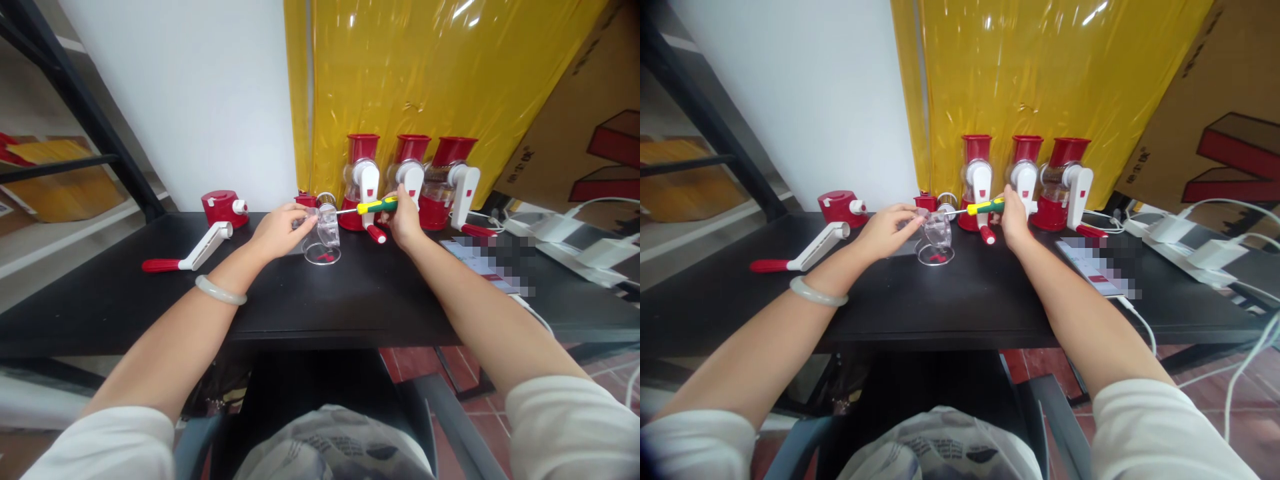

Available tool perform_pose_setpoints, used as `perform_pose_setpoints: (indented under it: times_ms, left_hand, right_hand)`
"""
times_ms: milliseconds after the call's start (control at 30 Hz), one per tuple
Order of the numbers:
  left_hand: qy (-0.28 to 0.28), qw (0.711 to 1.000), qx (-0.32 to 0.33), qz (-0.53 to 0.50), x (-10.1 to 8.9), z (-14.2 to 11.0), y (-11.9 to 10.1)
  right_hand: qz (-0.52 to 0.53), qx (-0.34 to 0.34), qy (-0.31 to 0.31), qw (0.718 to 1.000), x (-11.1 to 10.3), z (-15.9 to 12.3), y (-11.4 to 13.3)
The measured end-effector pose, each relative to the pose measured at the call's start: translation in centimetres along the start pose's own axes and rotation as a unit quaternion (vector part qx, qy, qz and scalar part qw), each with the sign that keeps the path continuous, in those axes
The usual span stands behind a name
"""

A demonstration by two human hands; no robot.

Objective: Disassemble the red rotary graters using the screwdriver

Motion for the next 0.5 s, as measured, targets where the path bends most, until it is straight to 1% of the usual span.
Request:
perform_pose_setpoints:
  times_ms: [133,333,500]
  left_hand:
    - [0.001,1.000,0.000,-0.003,0.00,-0.01,0.01]
    - [-0.001,1.000,-0.001,-0.010,0.03,0.07,-0.01]
    - [-0.004,1.000,0.003,-0.009,0.08,0.06,0.08]
  right_hand:
    - [-0.019,-0.005,-0.008,1.000,-0.08,0.03,-0.27]
    - [0.019,0.013,-0.025,0.999,0.24,-0.05,0.02]
    - [0.047,0.013,-0.005,0.999,0.13,-0.02,0.05]
Point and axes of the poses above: each hand's wrist, its own z-axis towards the middle knuckle, its own x-axis out of the palm, y = z × x, the point moved 1 cm from there along z, towards the middle knuckle, and after that the axes turned 4 degrees about -y, right-handed, at the moved point
